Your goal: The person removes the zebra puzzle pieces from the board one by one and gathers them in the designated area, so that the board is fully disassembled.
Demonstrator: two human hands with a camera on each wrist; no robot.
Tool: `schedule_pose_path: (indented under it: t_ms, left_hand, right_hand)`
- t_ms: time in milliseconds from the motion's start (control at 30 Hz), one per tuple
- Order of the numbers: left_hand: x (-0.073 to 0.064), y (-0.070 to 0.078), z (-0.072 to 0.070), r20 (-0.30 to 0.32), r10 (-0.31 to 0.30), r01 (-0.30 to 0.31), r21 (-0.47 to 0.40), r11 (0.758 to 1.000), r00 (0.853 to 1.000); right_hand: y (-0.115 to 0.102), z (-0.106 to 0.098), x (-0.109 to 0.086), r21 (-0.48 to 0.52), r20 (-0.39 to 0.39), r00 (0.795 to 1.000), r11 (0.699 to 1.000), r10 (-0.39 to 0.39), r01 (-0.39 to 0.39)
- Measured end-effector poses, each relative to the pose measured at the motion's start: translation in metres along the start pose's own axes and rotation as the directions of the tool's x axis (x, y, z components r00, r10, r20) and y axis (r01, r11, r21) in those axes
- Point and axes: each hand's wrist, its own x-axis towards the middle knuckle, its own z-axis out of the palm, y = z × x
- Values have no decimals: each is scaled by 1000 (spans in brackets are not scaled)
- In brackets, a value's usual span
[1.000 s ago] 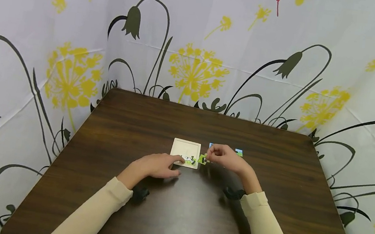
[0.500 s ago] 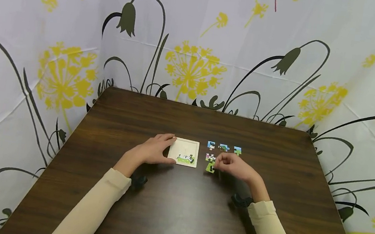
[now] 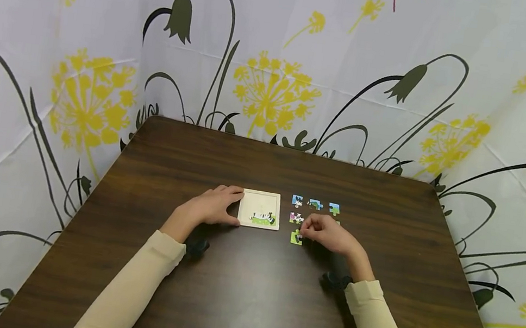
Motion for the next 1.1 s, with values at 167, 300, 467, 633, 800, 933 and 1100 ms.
schedule_pose_path:
  t_ms: [167, 300, 467, 633, 800, 933, 1100]
  left_hand:
    - [1, 1, -5, -17, 0, 0, 17, 1000, 1000]
    - [2, 2, -4, -24, -5, 5, 15, 1000, 1000]
    - [4, 3, 1, -32, -6, 6, -10, 1000, 999]
    - [4, 4, 6, -17, -3, 3, -30, 1000, 1000]
    - [4, 3, 5, -44, -1, 0, -29, 1000, 999]
    - [4, 1, 3, -46, 1, -1, -8, 1000, 999]
    - [2, -1, 1, -46, -3, 2, -9, 1000, 999]
  right_hand:
    - [-3, 0, -2, -23, -30, 999, 999, 23, -24]
    - [-4, 3, -6, -44, 12, 999, 998, 46, -45]
    - [-7, 8, -11, -90, 25, 997, 994, 67, -65]
    - [-9, 12, -15, -123, 2, 997, 990, 76, -75]
    - [-10, 13, -14, -130, -14, 998, 989, 64, -65]
    - [-10, 14, -11, -131, -11, 998, 989, 67, -67]
    - [-9, 16, -9, -106, -14, 999, 993, 53, -54]
